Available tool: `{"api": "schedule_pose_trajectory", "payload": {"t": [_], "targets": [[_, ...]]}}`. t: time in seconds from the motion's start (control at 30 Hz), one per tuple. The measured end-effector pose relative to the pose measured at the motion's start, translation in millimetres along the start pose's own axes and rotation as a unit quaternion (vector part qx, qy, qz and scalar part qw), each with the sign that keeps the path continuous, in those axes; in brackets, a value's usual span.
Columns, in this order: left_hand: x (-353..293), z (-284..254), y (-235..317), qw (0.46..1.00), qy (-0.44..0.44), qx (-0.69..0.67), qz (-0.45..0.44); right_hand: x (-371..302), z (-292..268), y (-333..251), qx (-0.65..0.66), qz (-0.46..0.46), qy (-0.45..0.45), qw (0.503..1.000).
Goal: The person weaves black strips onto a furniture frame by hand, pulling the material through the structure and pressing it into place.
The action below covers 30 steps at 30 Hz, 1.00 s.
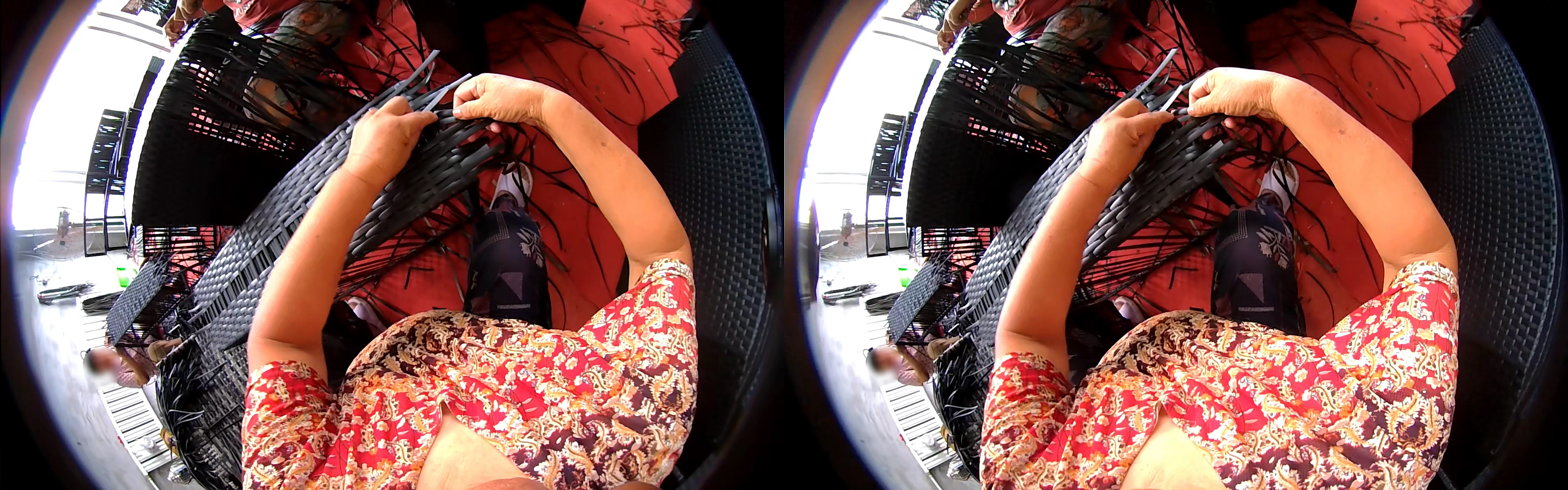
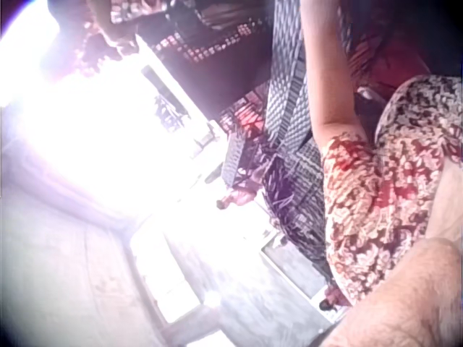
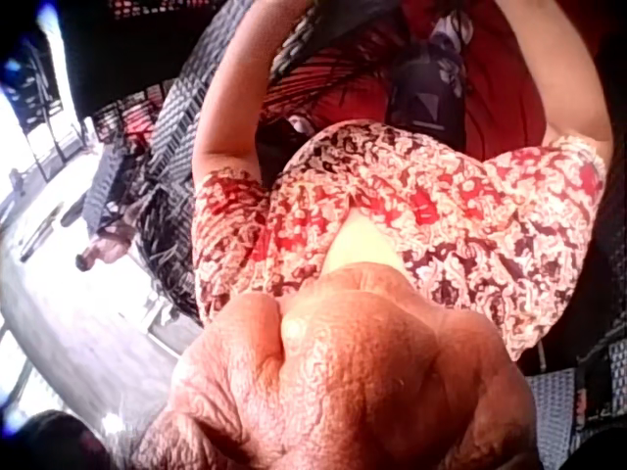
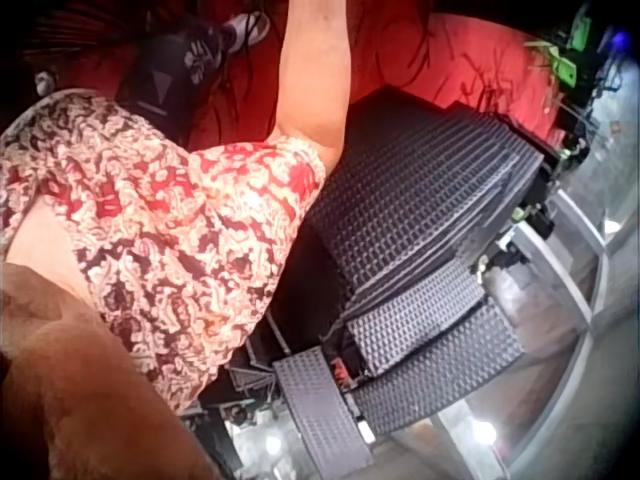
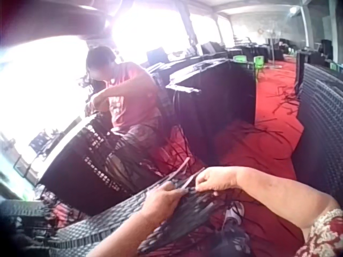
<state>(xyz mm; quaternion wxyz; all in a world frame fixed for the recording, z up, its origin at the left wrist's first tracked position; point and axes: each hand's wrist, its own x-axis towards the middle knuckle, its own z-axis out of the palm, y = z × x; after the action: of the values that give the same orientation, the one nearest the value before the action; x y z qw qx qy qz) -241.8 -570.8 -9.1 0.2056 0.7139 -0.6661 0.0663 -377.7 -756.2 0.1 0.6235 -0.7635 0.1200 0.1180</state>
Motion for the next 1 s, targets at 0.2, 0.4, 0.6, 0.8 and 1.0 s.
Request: {"api": "schedule_pose_trajectory", "payload": {"t": [0.2,0.4,0.6,0.8,1.0], "targets": [[30.0,-22.8,-11.8,0.972,-0.104,0.103,0.186,-1.3,2.2,-11.9,-0.042,0.008,-0.008,0.999],[49.7,-38.8,-9.5,0.945,-0.160,0.141,0.246,-3.3,5.3,-15.4,-0.039,-0.008,0.011,0.999],[57.3,-37.0,-14.0,0.930,-0.194,0.147,0.276,7.6,7.5,-15.8,-0.133,0.034,0.007,0.990],[59.0,-37.4,-14.4,0.929,-0.188,0.134,0.290,26.8,6.7,-16.6,-0.209,-0.035,-0.012,0.977],[40.9,-39.6,-13.0,0.968,-0.160,0.066,0.181,32.3,10.9,-15.4,-0.172,-0.033,-0.021,0.984]]}}
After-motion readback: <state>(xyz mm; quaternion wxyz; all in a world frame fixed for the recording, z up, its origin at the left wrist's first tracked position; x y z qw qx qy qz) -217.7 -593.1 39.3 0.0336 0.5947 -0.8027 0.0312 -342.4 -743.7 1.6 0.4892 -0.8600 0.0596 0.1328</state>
